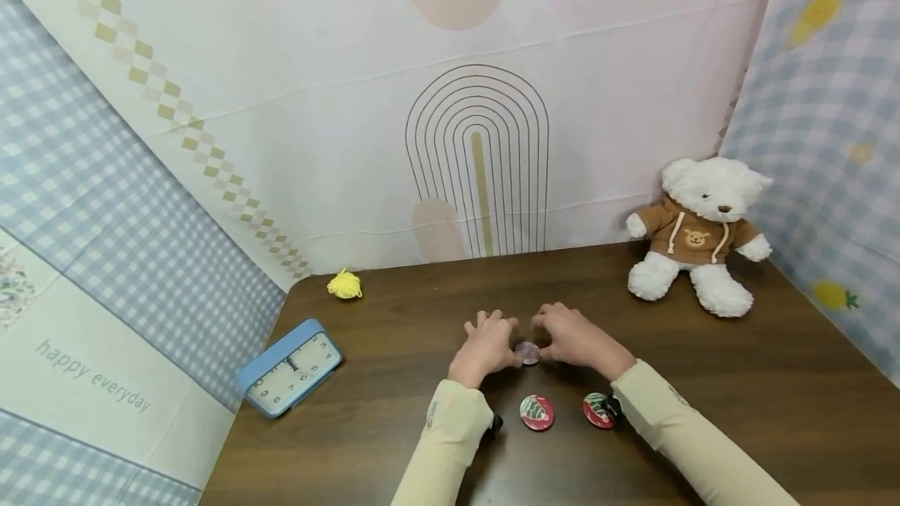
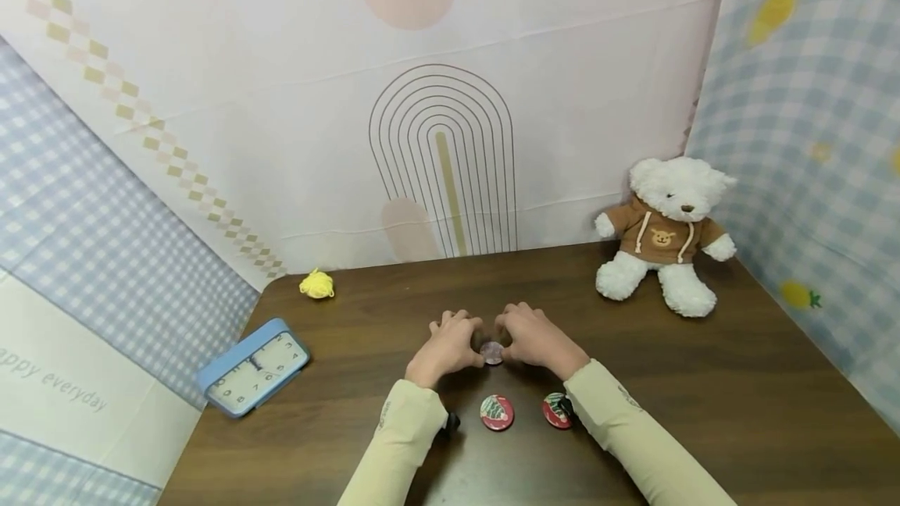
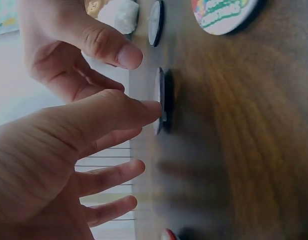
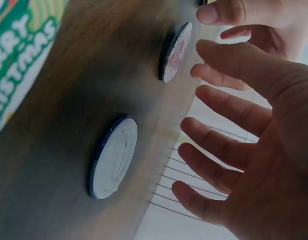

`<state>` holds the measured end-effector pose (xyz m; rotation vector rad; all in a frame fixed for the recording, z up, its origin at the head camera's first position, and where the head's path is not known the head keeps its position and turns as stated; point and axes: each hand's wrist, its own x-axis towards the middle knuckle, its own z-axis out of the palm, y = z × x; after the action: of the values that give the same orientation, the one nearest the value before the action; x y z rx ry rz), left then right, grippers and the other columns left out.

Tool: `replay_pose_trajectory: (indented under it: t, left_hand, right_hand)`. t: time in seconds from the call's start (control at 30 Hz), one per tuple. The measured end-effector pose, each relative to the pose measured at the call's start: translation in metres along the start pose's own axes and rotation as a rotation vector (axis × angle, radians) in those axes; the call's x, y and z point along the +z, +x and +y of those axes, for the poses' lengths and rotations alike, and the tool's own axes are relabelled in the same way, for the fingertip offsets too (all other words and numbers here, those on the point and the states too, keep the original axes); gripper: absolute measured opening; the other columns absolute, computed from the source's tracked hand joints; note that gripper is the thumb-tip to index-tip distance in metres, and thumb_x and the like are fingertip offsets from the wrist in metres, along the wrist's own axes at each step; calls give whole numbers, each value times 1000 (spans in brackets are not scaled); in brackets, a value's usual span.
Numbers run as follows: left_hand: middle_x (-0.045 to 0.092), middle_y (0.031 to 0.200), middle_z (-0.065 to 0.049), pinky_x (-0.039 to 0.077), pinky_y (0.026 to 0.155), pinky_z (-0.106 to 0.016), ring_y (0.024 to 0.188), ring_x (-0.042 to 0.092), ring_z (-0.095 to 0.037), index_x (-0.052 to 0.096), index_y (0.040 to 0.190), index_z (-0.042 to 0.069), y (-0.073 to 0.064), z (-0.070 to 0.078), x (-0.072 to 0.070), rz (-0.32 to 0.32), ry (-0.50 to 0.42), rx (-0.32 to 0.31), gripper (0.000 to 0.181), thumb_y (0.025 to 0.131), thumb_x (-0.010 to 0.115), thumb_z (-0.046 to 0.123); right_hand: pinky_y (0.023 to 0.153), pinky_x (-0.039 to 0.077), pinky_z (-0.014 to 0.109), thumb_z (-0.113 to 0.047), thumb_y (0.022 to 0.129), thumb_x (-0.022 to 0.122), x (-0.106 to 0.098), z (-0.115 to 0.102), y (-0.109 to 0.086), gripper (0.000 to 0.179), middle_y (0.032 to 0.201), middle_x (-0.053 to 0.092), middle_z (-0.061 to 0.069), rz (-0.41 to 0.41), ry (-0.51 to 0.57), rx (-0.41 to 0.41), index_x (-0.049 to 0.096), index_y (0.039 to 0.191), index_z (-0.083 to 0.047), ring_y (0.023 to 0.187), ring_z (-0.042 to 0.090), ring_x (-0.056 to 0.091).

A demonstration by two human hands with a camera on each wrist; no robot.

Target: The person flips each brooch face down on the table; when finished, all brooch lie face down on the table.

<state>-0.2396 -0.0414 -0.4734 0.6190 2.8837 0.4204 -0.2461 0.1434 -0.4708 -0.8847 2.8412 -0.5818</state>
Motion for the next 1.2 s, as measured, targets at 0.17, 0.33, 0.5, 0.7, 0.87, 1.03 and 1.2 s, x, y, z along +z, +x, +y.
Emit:
replay_pose_trajectory:
  t: [0.17,0.33,0.5,0.7,0.87,1.03,1.2]
  left_hand:
    - [59,115,-7,33,97,-60,120,45,-37,70,107,20,0,-1,5,-14,9,-10,34,79,88,27]
    - [59,119,-8,34,97,-60,120,46,-36,71,110,20,0,2,6,-27,18,-21,33,81,87,26]
    - [58,121,-8,35,92,-55,117,45,-36,73,110,22,1,3,5,-25,2,-15,30,83,85,24]
    - [57,119,-7,35,90,-53,119,45,-37,72,107,22,-1,2,7,-28,-4,-19,22,87,82,26]
    - [57,115,-6,35,91,-54,119,45,-37,72,102,22,-3,1,7,-21,-7,-19,18,87,82,26]
    - [56,112,-3,33,93,-54,118,44,-37,71,93,24,-3,-2,6,-2,-38,-9,9,89,80,27]
    - [57,112,-1,34,93,-55,120,43,-35,70,83,27,-4,-4,5,14,-90,-9,11,91,78,29]
  right_hand:
    - [85,43,60,-12,74,86,3,-2,5,24,106,62,9,-40,-17,8,73,94,-9,102,35,54]
    - [84,42,58,-15,72,88,9,-2,8,25,106,62,7,-80,-29,19,74,92,-11,100,31,52]
    - [81,41,58,-12,71,89,11,-3,10,25,100,60,5,-74,-35,17,75,92,-10,94,29,50]
    - [79,40,55,-10,72,89,13,0,9,24,96,59,3,-76,-45,-1,74,91,-11,92,27,49]
    - [78,39,50,-14,80,84,11,3,7,15,94,57,0,-102,-8,-25,75,92,-13,92,25,49]
    - [81,43,48,-15,89,78,5,7,3,4,96,58,0,-94,54,-72,75,90,-13,93,24,51]
    - [83,47,47,-11,93,73,2,8,2,8,101,61,1,-56,60,-126,74,87,-16,96,25,53]
